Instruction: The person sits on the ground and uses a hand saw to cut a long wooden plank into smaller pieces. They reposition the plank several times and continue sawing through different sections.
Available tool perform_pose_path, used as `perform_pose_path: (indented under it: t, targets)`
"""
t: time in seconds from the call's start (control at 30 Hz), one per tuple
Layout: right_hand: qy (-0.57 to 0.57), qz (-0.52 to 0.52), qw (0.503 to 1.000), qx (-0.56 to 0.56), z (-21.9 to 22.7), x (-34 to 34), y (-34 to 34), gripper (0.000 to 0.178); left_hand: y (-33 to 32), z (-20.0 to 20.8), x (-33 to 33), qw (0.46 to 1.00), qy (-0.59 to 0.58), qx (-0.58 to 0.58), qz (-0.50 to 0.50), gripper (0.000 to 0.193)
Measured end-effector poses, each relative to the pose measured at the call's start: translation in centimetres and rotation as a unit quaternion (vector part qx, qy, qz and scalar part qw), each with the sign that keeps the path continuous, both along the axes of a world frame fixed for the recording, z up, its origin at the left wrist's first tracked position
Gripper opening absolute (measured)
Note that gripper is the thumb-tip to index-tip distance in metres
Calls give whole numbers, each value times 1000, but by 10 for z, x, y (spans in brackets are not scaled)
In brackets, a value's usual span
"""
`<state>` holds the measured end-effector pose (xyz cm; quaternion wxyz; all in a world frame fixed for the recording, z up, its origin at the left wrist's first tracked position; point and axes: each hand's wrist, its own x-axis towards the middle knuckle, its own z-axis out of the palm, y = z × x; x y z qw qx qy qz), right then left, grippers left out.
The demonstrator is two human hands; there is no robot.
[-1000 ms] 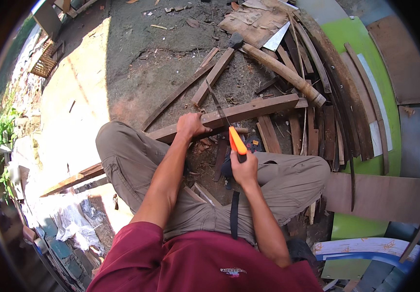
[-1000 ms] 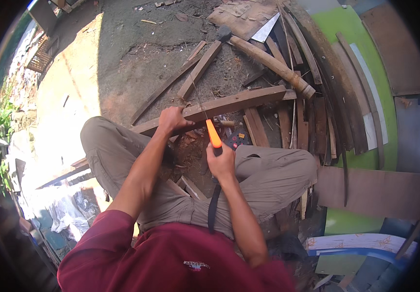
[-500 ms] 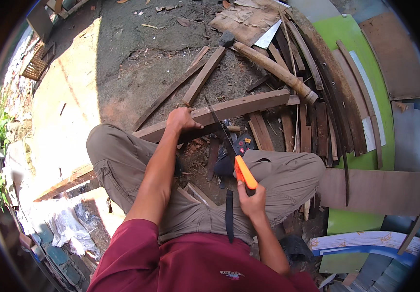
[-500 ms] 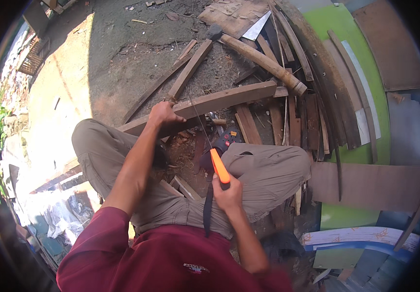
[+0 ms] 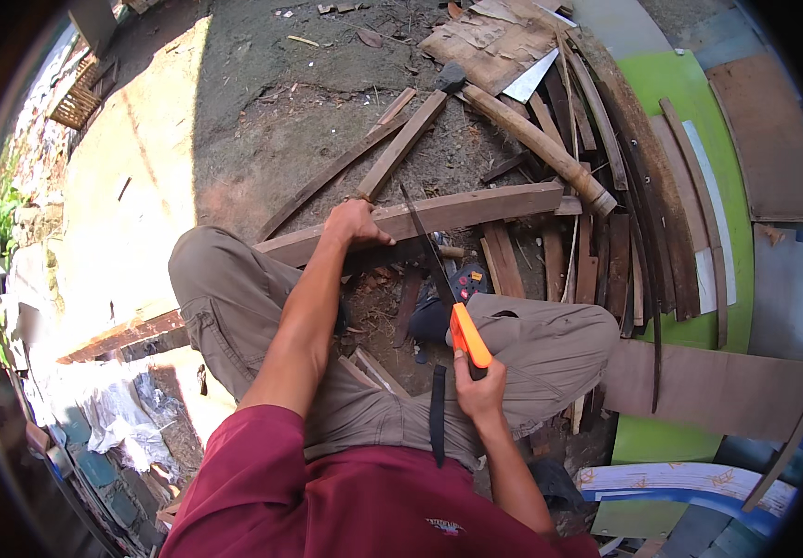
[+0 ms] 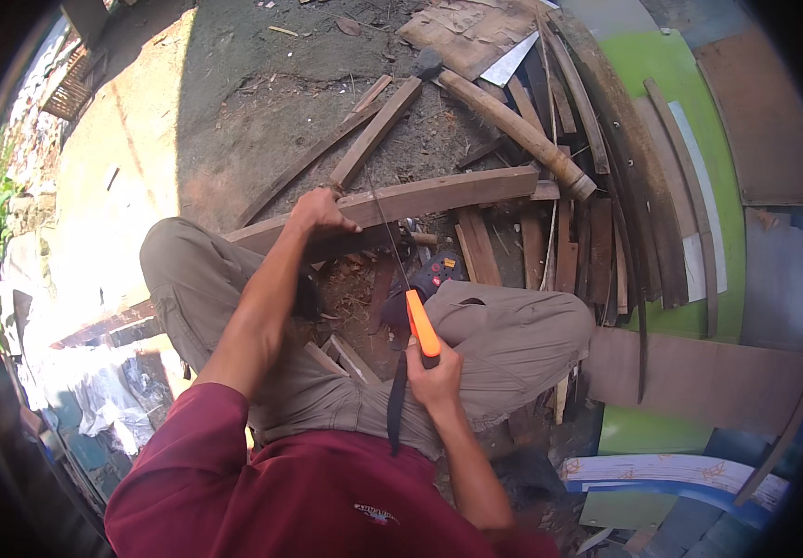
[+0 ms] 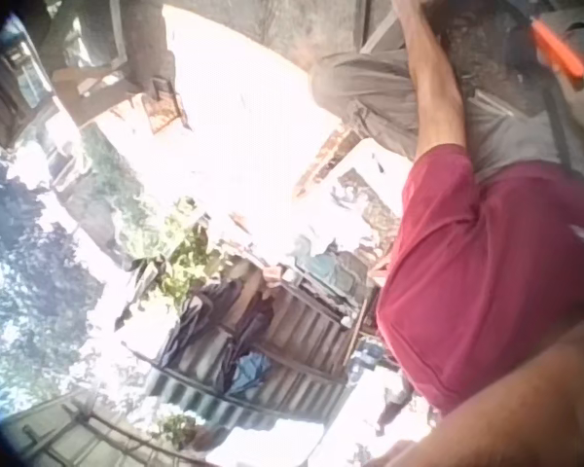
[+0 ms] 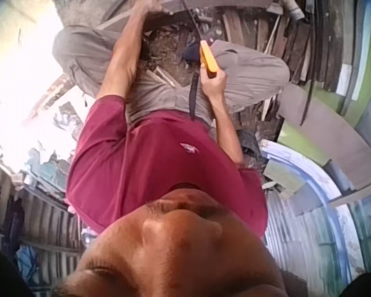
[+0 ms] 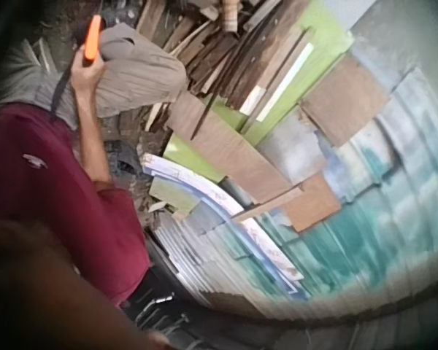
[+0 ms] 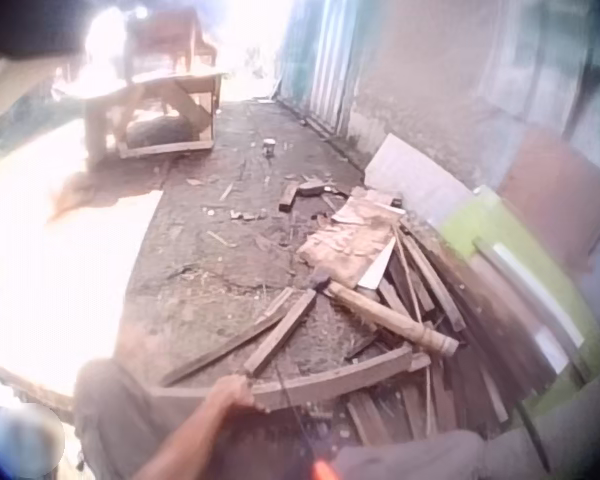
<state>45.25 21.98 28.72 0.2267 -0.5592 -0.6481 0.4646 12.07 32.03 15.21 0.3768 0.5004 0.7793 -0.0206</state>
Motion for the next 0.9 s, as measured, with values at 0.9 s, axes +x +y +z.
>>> perform_pose_path:
  t: [0.9]
  targets:
    - [-16, 5, 1000, -10, -15, -15, 17, 21, 6, 1, 1, 999, -24, -35, 22, 93]
